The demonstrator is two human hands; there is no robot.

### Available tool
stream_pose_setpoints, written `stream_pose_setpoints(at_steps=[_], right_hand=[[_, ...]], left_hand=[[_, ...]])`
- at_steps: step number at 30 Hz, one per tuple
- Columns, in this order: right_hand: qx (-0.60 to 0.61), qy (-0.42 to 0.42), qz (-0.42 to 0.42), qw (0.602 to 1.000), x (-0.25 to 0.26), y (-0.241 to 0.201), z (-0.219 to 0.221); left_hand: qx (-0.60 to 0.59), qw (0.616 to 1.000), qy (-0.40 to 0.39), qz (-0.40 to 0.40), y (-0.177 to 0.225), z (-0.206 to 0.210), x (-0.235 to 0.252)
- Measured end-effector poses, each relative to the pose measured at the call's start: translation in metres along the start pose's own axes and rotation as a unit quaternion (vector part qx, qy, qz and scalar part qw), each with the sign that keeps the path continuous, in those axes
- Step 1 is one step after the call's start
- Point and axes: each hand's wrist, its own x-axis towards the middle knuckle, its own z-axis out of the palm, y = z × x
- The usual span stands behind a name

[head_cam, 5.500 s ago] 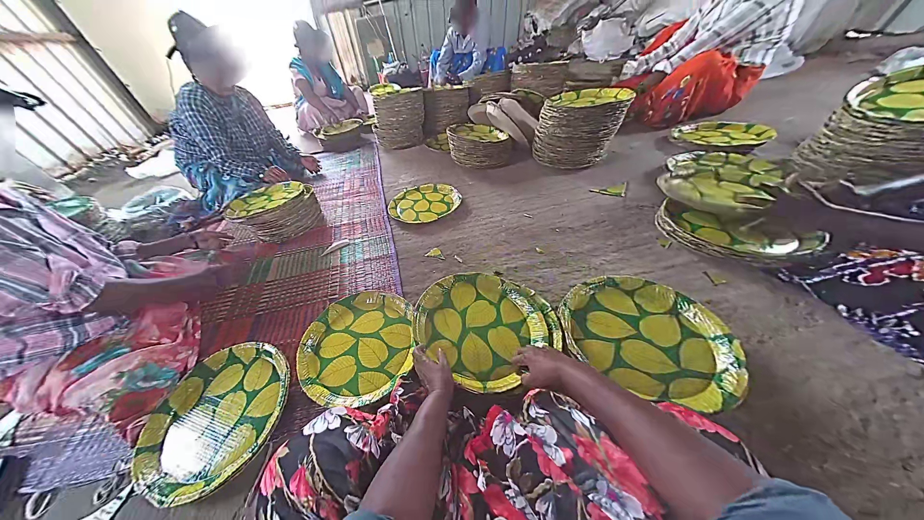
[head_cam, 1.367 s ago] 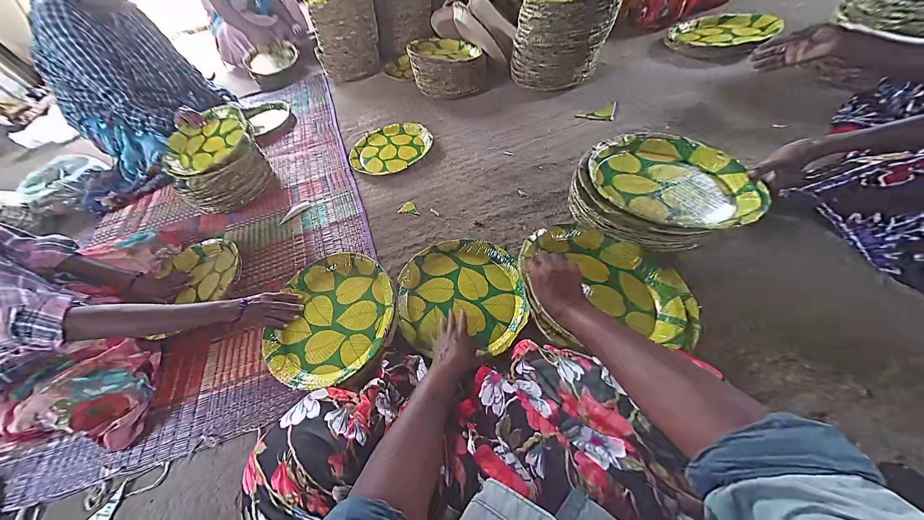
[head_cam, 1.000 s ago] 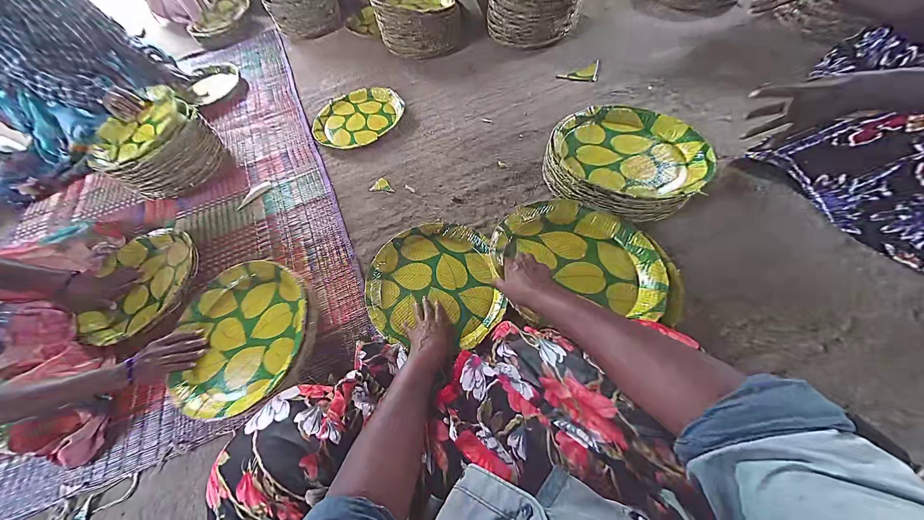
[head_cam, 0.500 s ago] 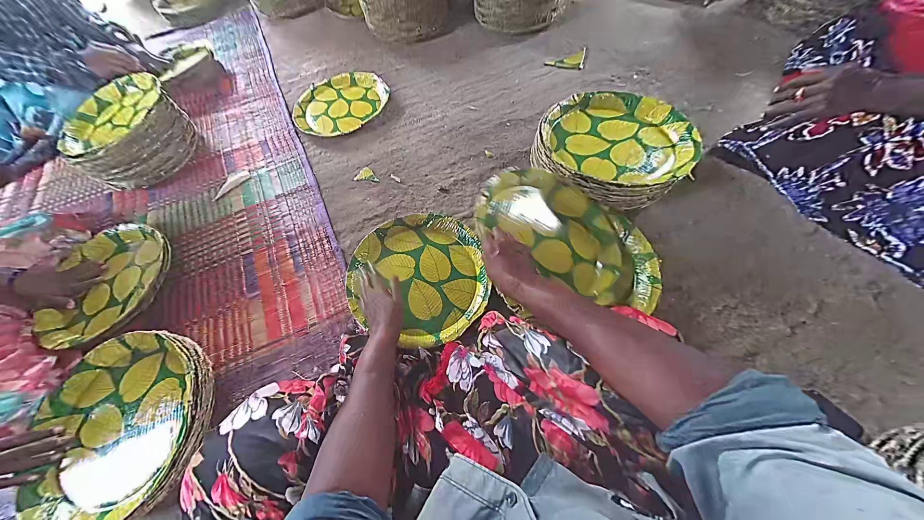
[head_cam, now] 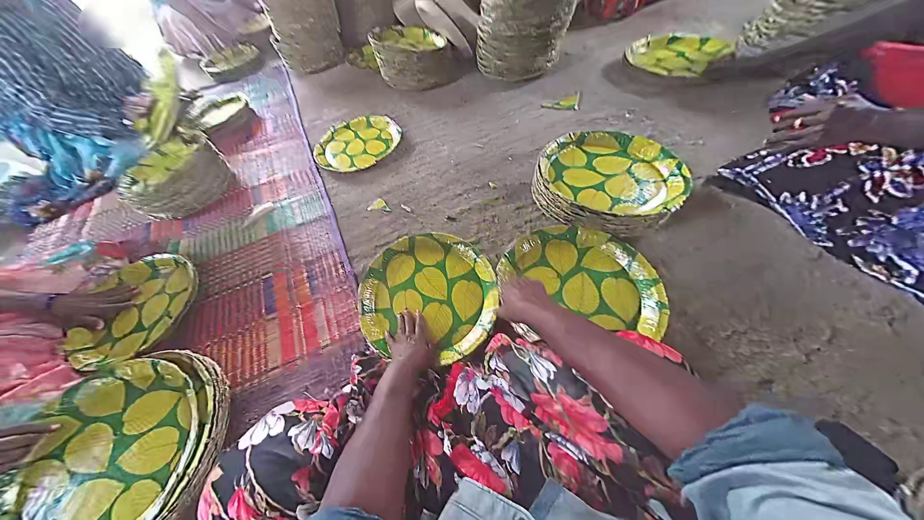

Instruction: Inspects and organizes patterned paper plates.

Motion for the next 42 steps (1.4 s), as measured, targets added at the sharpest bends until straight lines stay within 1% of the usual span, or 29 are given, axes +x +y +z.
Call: stream_pose_setpoints(at_steps=[2, 3, 4, 8, 11, 15, 17, 18, 20, 22, 24, 25, 26, 28, 29, 30, 31, 32, 33, 34, 35, 36, 37, 38, 39, 40, 41, 42], right_hand=[[-0.061, -0.108, 0.045, 0.991, 0.005, 0.002, 0.004], [-0.084, -0.127, 0.051, 0.987, 0.011, 0.001, 0.010], [-0.091, -0.128, 0.055, 0.986, 0.014, -0.002, 0.013], [-0.058, -0.059, 0.061, 0.995, 0.014, -0.012, 0.021], [-0.053, -0.029, 0.076, 0.995, 0.013, -0.011, 0.021], [-0.053, 0.008, 0.094, 0.994, 0.003, -0.011, 0.006], [-0.054, 0.059, 0.088, 0.993, -0.009, -0.017, -0.002], [-0.047, 0.091, 0.073, 0.992, -0.014, -0.020, -0.006], [-0.031, 0.160, 0.016, 0.987, -0.020, -0.025, -0.008], [-0.038, 0.213, -0.063, 0.974, -0.021, -0.030, 0.001], [-0.059, 0.242, -0.177, 0.952, -0.019, -0.032, 0.014], [-0.071, 0.255, -0.244, 0.933, -0.016, -0.033, 0.021], [-0.086, 0.241, -0.308, 0.916, -0.013, -0.035, 0.025], [-0.117, 0.189, -0.418, 0.881, -0.005, -0.038, 0.034], [-0.134, 0.163, -0.455, 0.865, 0.000, -0.038, 0.038], [-0.150, 0.159, -0.487, 0.845, 0.007, -0.038, 0.043], [-0.162, 0.144, -0.506, 0.835, 0.012, -0.038, 0.046], [-0.178, 0.108, -0.509, 0.835, 0.016, -0.038, 0.045], [-0.189, 0.070, -0.501, 0.842, 0.019, -0.039, 0.043], [-0.182, 0.062, -0.490, 0.850, 0.022, -0.037, 0.043], [-0.140, 0.103, -0.477, 0.861, 0.027, -0.032, 0.045], [-0.072, 0.183, -0.444, 0.874, 0.033, -0.025, 0.048], [-0.005, 0.269, -0.378, 0.886, 0.038, -0.019, 0.045], [0.045, 0.338, -0.286, 0.895, 0.043, -0.012, 0.038], [0.088, 0.361, -0.185, 0.910, 0.047, -0.005, 0.026], [0.133, 0.341, -0.086, 0.927, 0.051, 0.003, 0.013], [0.179, 0.305, -0.009, 0.935, 0.058, 0.014, 0.005], [0.212, 0.259, 0.043, 0.941, 0.064, 0.023, 0.003]], left_hand=[[-0.004, 1.000, 0.002, -0.002, -0.001, -0.002, 0.003], [-0.008, 1.000, 0.004, -0.004, -0.002, -0.002, 0.003], [-0.016, 1.000, 0.007, -0.005, -0.003, -0.002, 0.003], [-0.044, 0.999, 0.016, -0.025, -0.008, -0.005, 0.003], [-0.062, 0.997, 0.024, -0.043, -0.011, -0.007, -0.002], [-0.090, 0.995, 0.025, -0.044, -0.009, -0.012, 0.000], [-0.149, 0.986, 0.066, -0.045, -0.010, -0.015, 0.000], [-0.188, 0.975, 0.112, -0.044, -0.010, -0.017, 0.000], [-0.249, 0.931, 0.266, -0.036, -0.010, -0.021, -0.001], [-0.251, 0.879, 0.404, -0.020, -0.011, -0.027, -0.005], [-0.229, 0.843, 0.487, -0.008, -0.013, -0.029, -0.005], [-0.219, 0.828, 0.516, -0.005, -0.014, -0.029, -0.002], [-0.217, 0.822, 0.527, -0.001, -0.016, -0.029, -0.001], [-0.204, 0.828, 0.521, 0.007, -0.018, -0.031, -0.001], [-0.183, 0.844, 0.503, 0.015, -0.019, -0.032, -0.002], [-0.157, 0.876, 0.455, 0.018, -0.020, -0.034, -0.004], [-0.131, 0.921, 0.367, 0.016, -0.021, -0.036, -0.006], [-0.103, 0.960, 0.261, 0.011, -0.023, -0.037, -0.007], [-0.072, 0.983, 0.171, 0.005, -0.024, -0.036, -0.004], [-0.044, 0.994, 0.101, -0.002, -0.025, -0.032, -0.001], [-0.024, 0.998, 0.060, -0.012, -0.025, -0.027, 0.002], [-0.018, 0.998, 0.049, -0.021, -0.025, -0.024, 0.003], [-0.025, 0.998, 0.052, -0.030, -0.024, -0.024, 0.004], [-0.036, 0.997, 0.062, -0.040, -0.023, -0.027, 0.004], [-0.049, 0.994, 0.079, -0.049, -0.023, -0.029, 0.004], [-0.069, 0.990, 0.104, -0.063, -0.024, -0.031, 0.003], [-0.093, 0.983, 0.135, -0.084, -0.027, -0.032, 0.002], [-0.123, 0.971, 0.170, -0.114, -0.032, -0.034, 0.000]])
